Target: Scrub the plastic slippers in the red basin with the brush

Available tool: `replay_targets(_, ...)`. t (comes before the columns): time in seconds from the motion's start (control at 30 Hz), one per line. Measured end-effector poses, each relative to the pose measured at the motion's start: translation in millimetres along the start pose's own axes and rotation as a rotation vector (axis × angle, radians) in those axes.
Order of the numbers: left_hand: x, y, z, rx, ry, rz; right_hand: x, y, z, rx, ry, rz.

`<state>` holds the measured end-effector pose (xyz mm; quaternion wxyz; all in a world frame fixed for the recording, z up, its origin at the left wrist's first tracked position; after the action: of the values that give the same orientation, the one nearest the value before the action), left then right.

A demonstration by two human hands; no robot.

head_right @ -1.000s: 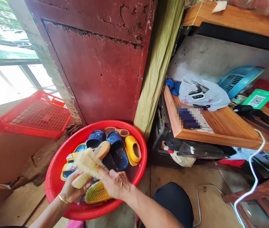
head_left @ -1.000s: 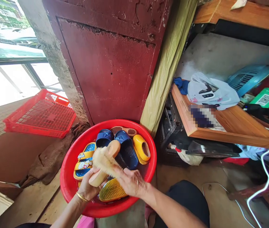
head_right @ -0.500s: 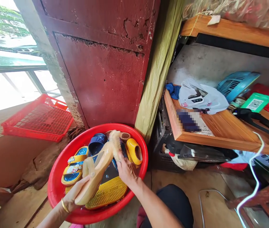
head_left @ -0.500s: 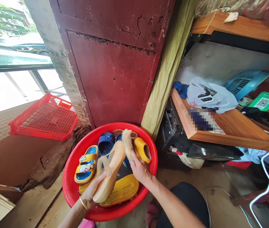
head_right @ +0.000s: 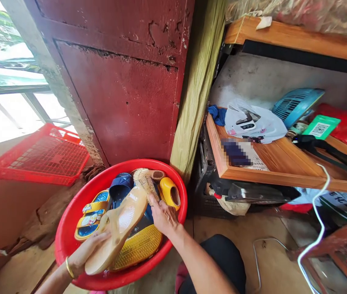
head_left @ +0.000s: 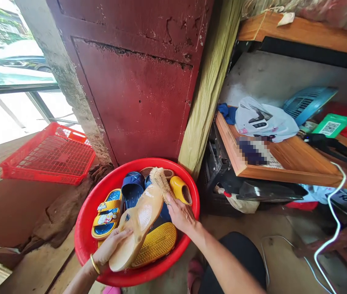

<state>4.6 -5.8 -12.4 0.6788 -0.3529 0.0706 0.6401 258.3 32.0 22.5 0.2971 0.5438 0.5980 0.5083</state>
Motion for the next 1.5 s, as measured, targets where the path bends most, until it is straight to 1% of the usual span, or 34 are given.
replay_targets(0.1, 2.6, 1.3, 6.4, 0.115, -0.006, -0.024, -6.8, 0.8, -5.9, -0.009, 0.050, 0.005)
replay_targets(0.17, 3.1, 0.2, 9.2, 0.162, -0.043, -0.084, -7.7, -0.2, -6.3, -0.018, 0.111, -0.028)
replay_targets(0.2, 3.2, -0.5, 9.8, 0.186, -0.058, -0.113, -6.7, -0.7, -3.9, -0.037, 0.113, -0.047)
replay_targets(0.23, 3.4, -1.0, 10.4, 0.208, -0.076, -0.133, -4.6, -0.6, 0.6, -0.066, 0.084, -0.063)
replay_targets(0.3, 3.7, -1.2, 12.8, 0.248, -0.127, -0.136, 0.8, 3.0, 13.8, -0.110, -0.040, -0.061)
replay_targets(0.37, 3.9, -0.8, 18.0, 0.281, -0.202, -0.090, 5.3, 11.5, 26.5, -0.107, -0.141, -0.034)
replay_targets(0.43, 3.3, -0.4, 25.2, 0.323, -0.295, -0.022, 7.2, 23.5, 33.7, -0.057, -0.157, -0.004)
replay_targets(0.47, 2.7, 0.3, 28.8, 0.360, -0.338, 0.031, 7.1, 30.3, 35.7, -0.030, -0.154, 0.011)
replay_targets(0.57, 0.7, 1.8, 38.2, 0.505, -0.485, 0.231, 4.0, 51.3, 40.6, 0.053, -0.159, 0.056)
replay_targets(0.6, 1.1, 0.1, 40.4, 0.527, -0.532, 0.275, 2.8, 57.6, 43.2, 0.085, -0.174, 0.076)
replay_targets(0.63, 3.0, -4.0, 41.8, 0.523, -0.568, 0.285, 1.8, 63.4, 46.3, 0.124, -0.193, 0.102)
replay_targets(0.7, 12.8, -20.8, 42.6, 0.439, -0.600, 0.226, 0.4, 73.0, 53.3, 0.220, -0.227, 0.175)
replay_targets(0.73, 21.0, -33.7, 42.2, 0.380, -0.588, 0.177, 0.1, 76.6, 56.4, 0.267, -0.233, 0.214)
replay_targets(0.8, 43.4, -66.3, 40.2, 0.271, -0.531, 0.126, -0.1, 81.5, 61.0, 0.329, -0.230, 0.270)
replay_targets(0.87, 70.1, -103.7, 37.2, 0.174, -0.484, 0.128, 0.1, 84.2, 63.6, 0.353, -0.216, 0.281)
replay_targets(0.9, 83.4, -121.1, 34.9, 0.155, -0.468, 0.171, 0.2, 85.2, 64.7, 0.356, -0.210, 0.280)
replay_targets(0.97, 107.3, -152.6, 28.1, 0.158, -0.431, 0.174, -0.1, 87.5, 67.1, 0.356, -0.199, 0.289)
replay_targets(1.0, 117.1, -164.4, 23.7, 0.174, -0.404, 0.147, -0.4, 88.6, 68.4, 0.354, -0.195, 0.299)
replay_targets(1.03, 124.8, -173.1, 19.4, 0.217, -0.381, 0.093, -0.8, 89.3, 69.7, 0.346, -0.196, 0.306)
replay_targets(1.07, 130.1, -177.5, 15.9, 0.272, -0.373, 0.040, -1.2, 89.4, 70.6, 0.333, -0.199, 0.301)
replay_targets(1.1, 133.1, -177.4, 13.5, 0.336, -0.374, -0.005, -1.6, 88.7, 70.9, 0.315, -0.201, 0.280)
replay_targets(1.13, 133.6, -172.8, 12.7, 0.406, -0.388, -0.035, -1.9, 87.4, 70.6, 0.292, -0.202, 0.244)
replay_targets(1.17, 131.7, -164.2, 13.4, 0.485, -0.413, -0.048, -2.3, 85.4, 69.8, 0.264, -0.205, 0.194)
replay_targets(1.23, 120.7, -138.4, 17.2, 0.679, -0.465, -0.052, -3.0, 81.0, 67.8, 0.190, -0.220, 0.082)
replay_targets(1.3, 101.2, -109.8, 18.1, 0.991, -0.489, -0.117, -3.2, 77.3, 67.2, 0.098, -0.252, -0.014)
replay_targets(1.37, 77.2, -82.7, 11.1, 1.334, -0.428, -0.201, -2.4, 74.1, 69.3, -0.004, -0.312, -0.082)
replay_targets(1.43, 53.3, -62.5, -2.8, 1.593, -0.355, -0.297, -0.5, 69.0, 71.6, -0.078, -0.380, -0.152)
replay_targets(1.5, 36.2, -49.2, -20.1, 1.765, -0.227, -0.296, 2.2, 59.6, 68.8, -0.104, -0.405, -0.239)
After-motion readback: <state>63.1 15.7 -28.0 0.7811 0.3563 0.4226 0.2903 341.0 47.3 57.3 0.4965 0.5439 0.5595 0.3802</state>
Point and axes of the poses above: each hand's wrist, its own x-axis towards the middle knuckle, its own y-axis out of the back of the hand, z = x × y, the point moved 3 cm from there along x, towards the middle knuckle, and after that the axes turned 1 degree about z, right-handed, at the moved point
